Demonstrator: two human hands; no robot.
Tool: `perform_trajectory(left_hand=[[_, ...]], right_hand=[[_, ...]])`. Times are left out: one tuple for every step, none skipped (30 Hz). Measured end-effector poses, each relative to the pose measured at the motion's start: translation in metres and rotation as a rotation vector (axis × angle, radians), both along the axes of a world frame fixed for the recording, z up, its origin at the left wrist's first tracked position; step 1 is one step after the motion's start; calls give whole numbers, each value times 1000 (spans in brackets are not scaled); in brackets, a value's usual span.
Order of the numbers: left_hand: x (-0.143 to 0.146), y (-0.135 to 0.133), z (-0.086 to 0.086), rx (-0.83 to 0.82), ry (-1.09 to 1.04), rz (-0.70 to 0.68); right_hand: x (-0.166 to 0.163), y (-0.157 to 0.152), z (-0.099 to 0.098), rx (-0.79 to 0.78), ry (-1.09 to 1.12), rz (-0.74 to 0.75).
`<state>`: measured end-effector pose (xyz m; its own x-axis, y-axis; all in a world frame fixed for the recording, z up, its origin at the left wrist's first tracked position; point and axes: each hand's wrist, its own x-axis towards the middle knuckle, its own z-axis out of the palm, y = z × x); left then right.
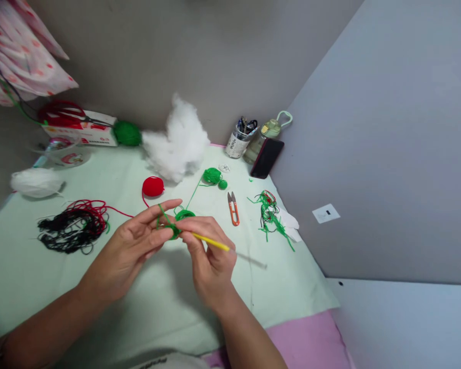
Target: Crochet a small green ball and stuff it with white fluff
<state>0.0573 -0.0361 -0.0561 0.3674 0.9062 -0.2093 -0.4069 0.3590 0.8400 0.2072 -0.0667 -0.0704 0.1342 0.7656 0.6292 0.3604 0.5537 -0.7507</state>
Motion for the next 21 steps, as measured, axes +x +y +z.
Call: perform_trajectory(left_hand=[[1,0,-1,-27,-18,10],[2,0,-1,-71,-53,2],[2,1,-2,-126,-101,-26],[2,2,-2,-185,-154,-65],[2,3,-2,-237,-204,-101],[1,5,-2,-271,-247,-128],[0,6,-2,-284,-274,-141],[-1,7,-2,-273,-284,-137],[-2,7,-2,-247,-273,-122],[-2,7,-2,-206,-247,-108],[-2,6,-2,-159,-210,-100],[-2,5,-2,-112,-168,-97],[-2,4,-2,-73,-128,-101],[-1,3,-3,-43,-95,-114],[-1,2,-4,-22,-69,-130],[-1,1,-4,-6,-48,-141],[-2,1,-5,6,-27,-143],[-2,1,-6,18,-7,-135],[-3,2,-7,28,11,-121],[-4,2,-8,36,24,-106],[-5,3,-8,41,33,-96]], right_hand=[[0,-2,-2,36,-101,-33],[1,-3,-4,72,-205,-59],[2,-4,-6,109,-279,-75],[3,-3,-6,131,-302,-79],[5,-2,-6,134,-259,-77],[7,-1,-5,113,-161,-66],[8,1,-3,74,-27,-46],[9,3,-1,20,112,-13],[9,5,1,-31,232,27],[9,7,3,-80,307,72],[8,7,4,-114,338,111],[7,8,4,-142,330,137],[6,8,4,-163,311,138],[6,8,3,-181,299,127],[6,7,2,-199,309,116],[6,7,1,-217,344,115],[7,7,1,-234,396,125],[8,7,0,-249,449,144],[9,8,0,-260,494,166],[11,8,0,-266,525,190],[12,9,1,-271,545,206]])
